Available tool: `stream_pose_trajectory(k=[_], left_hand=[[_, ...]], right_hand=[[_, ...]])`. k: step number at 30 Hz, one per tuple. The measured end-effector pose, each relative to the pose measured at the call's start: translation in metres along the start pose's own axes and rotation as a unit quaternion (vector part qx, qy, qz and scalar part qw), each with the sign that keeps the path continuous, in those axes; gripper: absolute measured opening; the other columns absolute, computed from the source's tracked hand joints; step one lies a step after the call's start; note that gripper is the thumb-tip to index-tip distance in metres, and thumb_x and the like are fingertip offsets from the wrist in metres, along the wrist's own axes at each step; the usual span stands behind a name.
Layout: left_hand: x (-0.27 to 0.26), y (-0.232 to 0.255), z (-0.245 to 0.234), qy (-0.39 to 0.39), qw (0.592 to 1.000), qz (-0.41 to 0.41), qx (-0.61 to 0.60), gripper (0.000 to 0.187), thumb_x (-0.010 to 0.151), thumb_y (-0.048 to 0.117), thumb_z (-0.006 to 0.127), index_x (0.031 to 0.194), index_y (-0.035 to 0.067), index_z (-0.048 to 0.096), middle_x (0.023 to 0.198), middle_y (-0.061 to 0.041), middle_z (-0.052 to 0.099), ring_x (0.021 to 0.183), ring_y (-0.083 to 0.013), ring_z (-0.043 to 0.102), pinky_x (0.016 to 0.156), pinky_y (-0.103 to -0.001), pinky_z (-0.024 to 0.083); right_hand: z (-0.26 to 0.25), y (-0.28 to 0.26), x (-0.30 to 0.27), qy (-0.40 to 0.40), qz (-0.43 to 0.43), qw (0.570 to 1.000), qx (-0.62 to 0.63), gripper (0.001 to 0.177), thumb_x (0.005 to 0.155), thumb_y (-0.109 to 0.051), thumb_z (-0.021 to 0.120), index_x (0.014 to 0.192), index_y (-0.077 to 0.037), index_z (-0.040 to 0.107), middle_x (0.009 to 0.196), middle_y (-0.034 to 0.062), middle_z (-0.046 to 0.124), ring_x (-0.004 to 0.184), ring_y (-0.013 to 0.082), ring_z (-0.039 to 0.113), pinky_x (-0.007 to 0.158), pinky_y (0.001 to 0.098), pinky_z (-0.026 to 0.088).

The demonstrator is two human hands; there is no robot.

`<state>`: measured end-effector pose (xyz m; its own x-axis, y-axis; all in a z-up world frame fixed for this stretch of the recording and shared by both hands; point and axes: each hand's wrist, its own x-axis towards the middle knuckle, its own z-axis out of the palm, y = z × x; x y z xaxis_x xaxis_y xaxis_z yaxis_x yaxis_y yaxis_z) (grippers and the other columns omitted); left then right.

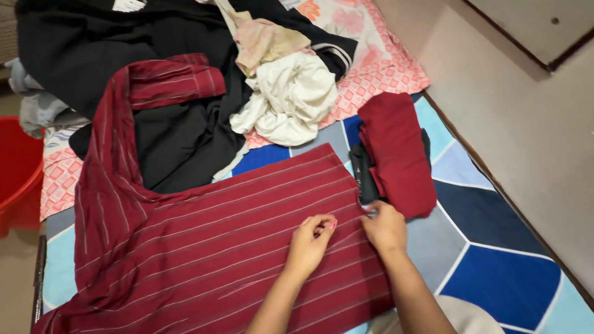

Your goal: The person folds a maroon t-shirt and places it on a stack. Then the person picks up a maroon striped shirt, buttons it, lays it flat, and folds it neatly on the bed.

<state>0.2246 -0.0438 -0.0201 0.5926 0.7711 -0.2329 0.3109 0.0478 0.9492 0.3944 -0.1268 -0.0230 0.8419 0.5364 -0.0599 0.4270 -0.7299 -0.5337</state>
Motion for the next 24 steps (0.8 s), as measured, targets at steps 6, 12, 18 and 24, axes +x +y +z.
stream_pose_trajectory(k=[6,12,18,24], left_hand=[[0.034,0.008,0.024,0.025,0.980,-0.161,-0.114,0.056,0.087,0.060,0.062,0.114,0.012,0.070,0.103,0.001,0.070,0.094,-0.0123,0.064,0.078,-0.031,0.053],[0.039,0.003,0.023,0.000,0.981,-0.164,-0.107,0.055,0.089,0.058,0.067,0.112,0.008,0.071,0.106,-0.003,0.073,0.095,-0.0142,0.065,0.080,-0.031,0.051],[0.028,-0.016,0.004,0.130,0.955,-0.157,-0.216,0.031,0.093,0.023,0.063,0.112,0.001,0.073,0.105,-0.012,0.076,0.092,-0.0217,0.067,0.082,-0.039,0.053],[0.017,-0.007,0.008,0.217,0.934,-0.129,-0.254,0.035,0.101,0.024,0.049,0.120,0.004,0.070,0.108,-0.006,0.076,0.097,-0.0167,0.068,0.090,-0.032,0.051]], right_hand=[[0.004,-0.004,-0.001,0.076,-0.021,0.974,-0.214,0.063,0.060,-0.050,0.089,0.103,-0.007,0.074,0.102,0.0133,0.073,0.097,0.0341,0.071,0.079,0.0486,0.055],[-0.002,-0.025,-0.020,-0.043,-0.081,0.993,0.074,0.025,0.083,-0.016,0.066,0.104,-0.013,0.079,0.084,0.0178,0.076,0.082,0.0343,0.074,0.077,0.0437,0.058],[0.008,-0.016,-0.008,-0.254,-0.095,0.921,0.280,0.020,0.082,-0.006,0.068,0.097,-0.004,0.081,0.076,0.0114,0.075,0.069,0.0196,0.069,0.066,0.0351,0.054],[0.007,-0.009,0.013,-0.035,-0.203,0.969,0.134,0.050,0.071,0.003,0.068,0.119,-0.010,0.075,0.109,0.0155,0.072,0.094,0.0304,0.069,0.080,0.0385,0.056]])
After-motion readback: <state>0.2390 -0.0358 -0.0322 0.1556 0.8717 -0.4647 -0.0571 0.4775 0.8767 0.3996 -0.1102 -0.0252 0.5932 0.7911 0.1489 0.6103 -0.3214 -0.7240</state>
